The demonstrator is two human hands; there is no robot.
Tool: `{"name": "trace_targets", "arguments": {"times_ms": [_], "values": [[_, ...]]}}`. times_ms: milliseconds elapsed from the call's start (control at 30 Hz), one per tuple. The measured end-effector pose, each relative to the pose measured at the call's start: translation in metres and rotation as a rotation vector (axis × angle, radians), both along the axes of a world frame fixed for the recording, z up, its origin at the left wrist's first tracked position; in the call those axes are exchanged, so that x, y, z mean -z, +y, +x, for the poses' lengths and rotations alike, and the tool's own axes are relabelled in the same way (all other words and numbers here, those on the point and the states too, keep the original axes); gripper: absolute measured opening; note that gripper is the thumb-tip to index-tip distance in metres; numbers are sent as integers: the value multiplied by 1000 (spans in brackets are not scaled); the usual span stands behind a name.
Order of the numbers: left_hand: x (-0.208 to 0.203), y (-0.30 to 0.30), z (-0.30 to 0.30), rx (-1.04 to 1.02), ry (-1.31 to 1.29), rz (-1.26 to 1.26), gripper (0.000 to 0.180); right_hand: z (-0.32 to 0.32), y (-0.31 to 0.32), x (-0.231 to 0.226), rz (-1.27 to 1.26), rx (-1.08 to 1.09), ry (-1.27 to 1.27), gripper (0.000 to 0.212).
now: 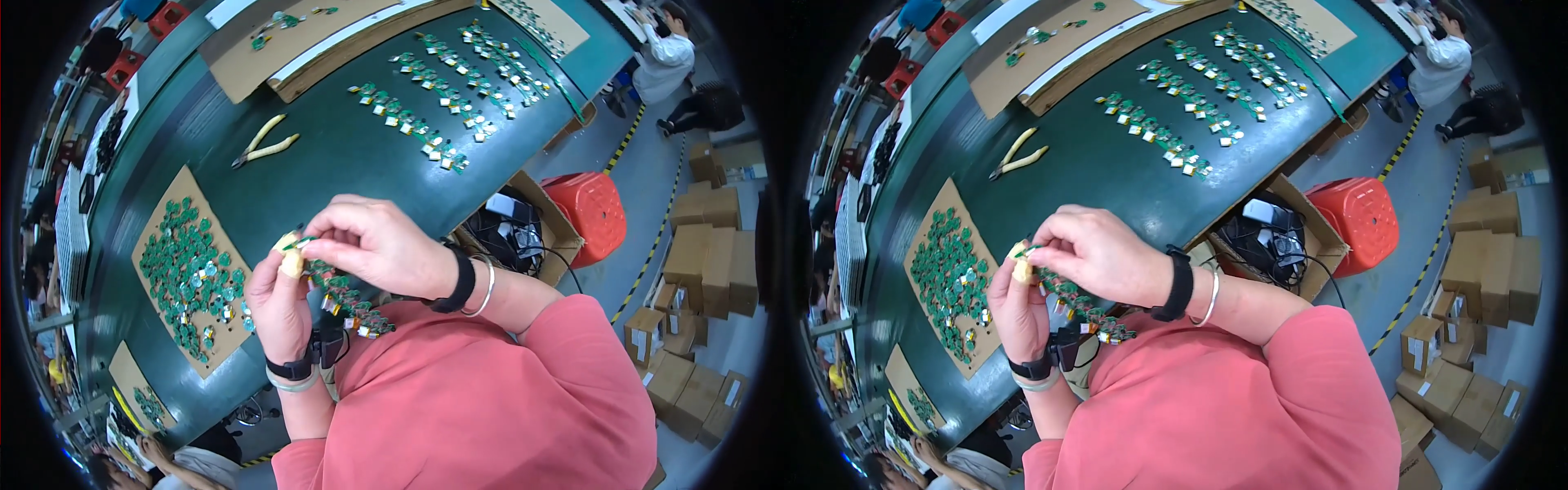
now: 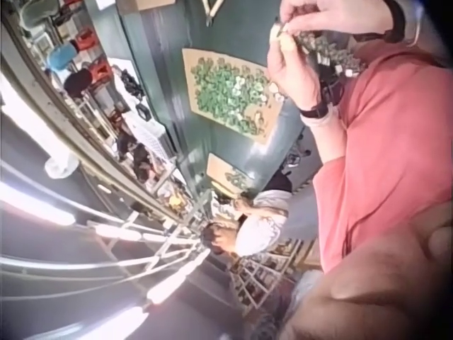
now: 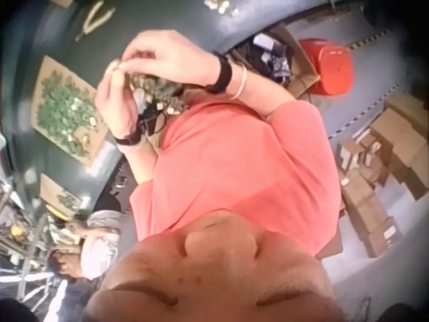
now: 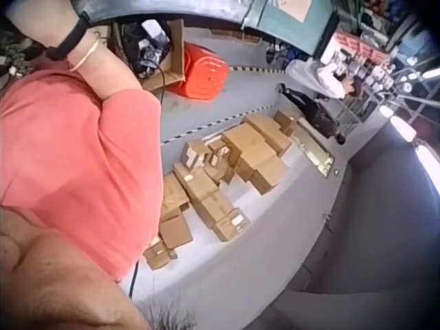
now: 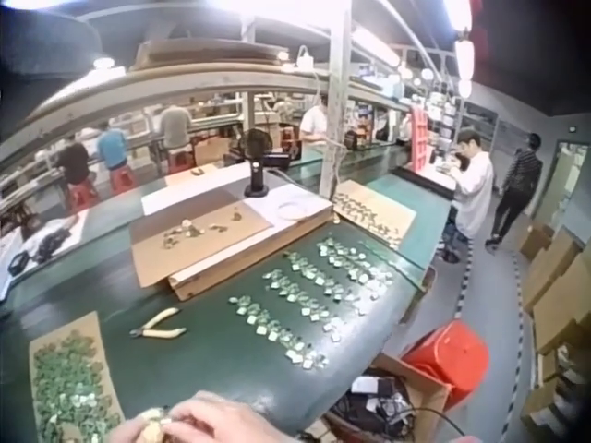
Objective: The person picks up small circuit boards from a cardboard sheet and attaches them one by one onto a plastic strip. Once the strip is full, they set it aside on the workbench and begin the process again.
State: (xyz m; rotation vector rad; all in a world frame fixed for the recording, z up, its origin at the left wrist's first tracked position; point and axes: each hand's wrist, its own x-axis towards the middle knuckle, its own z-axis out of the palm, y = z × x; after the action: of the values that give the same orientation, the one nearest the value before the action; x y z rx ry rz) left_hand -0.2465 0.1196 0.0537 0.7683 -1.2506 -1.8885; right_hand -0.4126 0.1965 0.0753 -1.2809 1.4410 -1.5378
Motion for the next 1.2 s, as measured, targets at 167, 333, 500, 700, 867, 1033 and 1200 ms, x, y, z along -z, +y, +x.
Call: {"name": "trace_targets", "arguments": {"times_ms": [167, 333, 500, 700, 867, 1033, 1200], "values": [[-8, -9, -3, 68, -210, -93, 26, -11, -6, -6, 71, -64, 188, 15], [-2, -15, -6, 45, 10, 181, 30, -8, -17, -2, 217, -171, -366, 15], [10, -20, 4, 213, 112, 295, 31, -8, -28, 5, 188, -130, -420, 15], [13, -21, 11, 240, 143, 321, 31, -4, -33, 8, 202, -131, -445, 15], [11, -20, 13, 275, 140, 287, 30, -1, -38, 9, 224, -137, -435, 17], [15, -19, 11, 162, 133, 292, 27, 8, -34, 14, 142, -51, -323, 12], [21, -21, 14, 87, 78, 229, 25, 8, -26, 18, -90, 0, 221, 17]]}}
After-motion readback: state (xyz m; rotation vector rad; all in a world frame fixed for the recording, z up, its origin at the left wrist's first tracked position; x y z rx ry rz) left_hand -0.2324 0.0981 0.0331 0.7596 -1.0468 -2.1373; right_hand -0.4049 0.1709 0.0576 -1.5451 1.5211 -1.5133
